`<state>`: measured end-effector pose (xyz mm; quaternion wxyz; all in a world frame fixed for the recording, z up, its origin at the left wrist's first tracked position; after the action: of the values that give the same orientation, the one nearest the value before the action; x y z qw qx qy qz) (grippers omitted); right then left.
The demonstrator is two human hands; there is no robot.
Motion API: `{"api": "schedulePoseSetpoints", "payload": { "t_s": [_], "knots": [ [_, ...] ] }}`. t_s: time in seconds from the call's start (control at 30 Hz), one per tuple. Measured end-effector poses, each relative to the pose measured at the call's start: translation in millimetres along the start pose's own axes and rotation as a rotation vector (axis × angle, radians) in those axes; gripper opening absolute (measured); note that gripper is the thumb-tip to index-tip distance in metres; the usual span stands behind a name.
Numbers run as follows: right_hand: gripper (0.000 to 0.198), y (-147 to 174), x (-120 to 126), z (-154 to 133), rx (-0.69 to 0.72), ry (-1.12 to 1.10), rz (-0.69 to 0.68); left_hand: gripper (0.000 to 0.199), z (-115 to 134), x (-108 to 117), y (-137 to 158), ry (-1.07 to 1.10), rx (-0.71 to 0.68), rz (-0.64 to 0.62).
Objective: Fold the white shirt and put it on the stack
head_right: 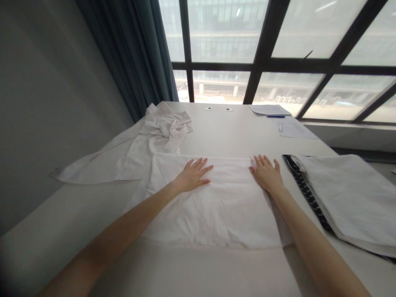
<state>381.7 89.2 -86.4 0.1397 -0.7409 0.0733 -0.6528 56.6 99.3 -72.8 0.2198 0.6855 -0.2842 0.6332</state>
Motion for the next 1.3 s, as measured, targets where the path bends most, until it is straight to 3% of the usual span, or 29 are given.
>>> {"api": "schedulePoseSetpoints", "payload": {
  "t_s": [0.07,0.13,0.3,0.4,0.63,0.8,1.1,1.3],
  "knots": [
    [0.049,12,7,-12,0.080,-0.029,0.064,0.058,10,6,12,-0.015,-0.003,0.022],
    [0.048,34,16,-30,0.181,-0.105,0.043,0.059,24,12,30,0.015,-0.055,0.008],
    [0.057,113,42,-87,0.459,-0.299,-0.178,0.069,55,24,82,0.157,-0.275,-0.022],
    [0.064,148,49,-102,0.513,-0.303,-0.257,0.071,60,27,98,0.202,-0.321,-0.020],
    [0.069,162,50,-80,0.488,-0.185,-0.304,0.066,47,26,106,0.234,-0.392,-0.039],
    [0.068,167,52,-57,0.396,-0.166,-0.299,0.064,37,27,123,0.219,-0.406,-0.045],
    [0.070,185,50,-28,0.292,-0.081,-0.198,0.061,18,26,152,0.156,-0.325,-0.038],
    [0.072,196,47,-17,0.295,-0.075,-0.059,0.068,8,27,169,0.136,-0.219,-0.111]
  ]
}}
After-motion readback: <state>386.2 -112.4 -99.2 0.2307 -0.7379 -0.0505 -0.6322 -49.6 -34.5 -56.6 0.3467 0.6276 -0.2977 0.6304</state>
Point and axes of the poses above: each hand's wrist, its own y-axis away from the middle knuckle, its own x-axis out of the back of the hand, z = x × y, the point moved 1 cm from there along -y, towards the middle knuckle, and after that the axes turned 10 degrees about -y, right-handed, at the moved point
